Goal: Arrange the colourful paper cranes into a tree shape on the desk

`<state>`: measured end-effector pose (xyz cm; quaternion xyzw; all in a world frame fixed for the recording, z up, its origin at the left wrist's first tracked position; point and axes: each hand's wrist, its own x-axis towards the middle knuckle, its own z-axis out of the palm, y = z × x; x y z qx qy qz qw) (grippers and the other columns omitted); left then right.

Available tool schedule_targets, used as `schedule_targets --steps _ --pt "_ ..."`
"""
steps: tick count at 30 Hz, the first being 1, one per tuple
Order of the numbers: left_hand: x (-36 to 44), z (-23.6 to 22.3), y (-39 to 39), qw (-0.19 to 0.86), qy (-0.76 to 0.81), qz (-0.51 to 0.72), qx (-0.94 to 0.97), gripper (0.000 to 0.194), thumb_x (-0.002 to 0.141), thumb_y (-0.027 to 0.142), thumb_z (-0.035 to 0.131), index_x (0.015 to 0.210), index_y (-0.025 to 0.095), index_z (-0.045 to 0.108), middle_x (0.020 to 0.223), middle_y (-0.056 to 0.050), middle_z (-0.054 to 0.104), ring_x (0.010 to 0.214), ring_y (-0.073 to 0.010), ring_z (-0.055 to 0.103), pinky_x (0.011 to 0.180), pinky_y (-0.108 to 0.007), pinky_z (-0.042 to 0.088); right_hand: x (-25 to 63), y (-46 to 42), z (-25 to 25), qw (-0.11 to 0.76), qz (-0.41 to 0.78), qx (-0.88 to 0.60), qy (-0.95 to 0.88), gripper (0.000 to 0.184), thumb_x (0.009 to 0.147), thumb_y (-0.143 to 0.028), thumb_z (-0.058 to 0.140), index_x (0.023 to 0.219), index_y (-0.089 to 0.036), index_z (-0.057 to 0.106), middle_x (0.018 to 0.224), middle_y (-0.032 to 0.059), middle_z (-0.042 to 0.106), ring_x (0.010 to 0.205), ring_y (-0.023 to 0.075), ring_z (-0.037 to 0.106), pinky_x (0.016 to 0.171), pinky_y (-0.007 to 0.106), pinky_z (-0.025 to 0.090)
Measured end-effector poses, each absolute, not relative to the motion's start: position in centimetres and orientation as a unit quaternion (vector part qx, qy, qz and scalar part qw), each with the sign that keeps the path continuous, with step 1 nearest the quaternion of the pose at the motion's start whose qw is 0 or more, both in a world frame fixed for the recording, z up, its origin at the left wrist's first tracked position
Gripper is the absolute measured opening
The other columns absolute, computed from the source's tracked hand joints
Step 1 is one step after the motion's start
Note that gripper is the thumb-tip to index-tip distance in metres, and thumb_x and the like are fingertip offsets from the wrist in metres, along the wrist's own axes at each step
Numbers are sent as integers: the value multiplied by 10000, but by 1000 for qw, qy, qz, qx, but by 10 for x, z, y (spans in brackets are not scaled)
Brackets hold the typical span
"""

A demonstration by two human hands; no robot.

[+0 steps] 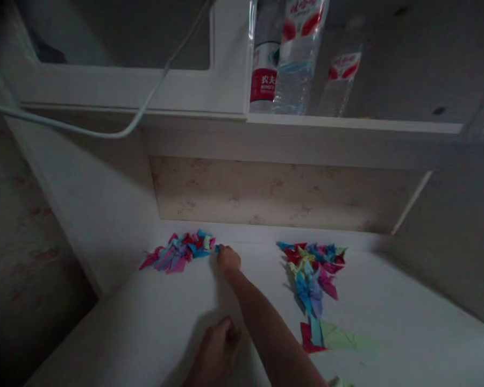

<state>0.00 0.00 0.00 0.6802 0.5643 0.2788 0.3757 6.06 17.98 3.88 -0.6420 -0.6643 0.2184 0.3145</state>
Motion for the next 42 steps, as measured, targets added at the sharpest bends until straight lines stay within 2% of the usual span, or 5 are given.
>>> schedule_targets --steps 5,11,25,38,42 --pt "-1 1 -3 363 553 305 685 198 793 251 467 615 214 389 548 61 419 542 -114 434 531 -228 257 108 145 44 333 256 -623 -660 349 903 -315 453 1205 -250 616 1096 51 697 766 168 681 688 253 497" --pt "-4 0 0 373 527 333 687 246 790 319 503 602 214 382 553 68 382 551 -115 410 543 -224 273 187 61 41 364 353 -607 -612 518 891 -533 428 1277 -212 558 599 -27 657 260 56 338 291 195 269" --pt "13 29 -19 607 485 403 484 467 743 610 573 891 171 630 767 11 576 403 -50 395 343 -186 329 228 -44 16 566 528 -447 -449 401 802 -493 640 1053 -187 703 1021 112 697 893 243 650 741 363 530" --pt "31 11 -23 591 464 384 537 519 686 647 634 801 142 661 786 -43 636 434 -81 529 343 -188 419 211 -51 10 584 565 -394 -429 621 742 -425 731 1290 -243 505 929 66 692 782 176 611 671 295 474" --pt "33 9 -24 563 483 400 538 568 680 711 584 779 152 618 713 -22 631 378 -70 491 326 -182 378 212 -45 5 556 535 -430 -468 454 735 -508 703 1062 -198 647 738 33 650 649 154 582 585 255 453"
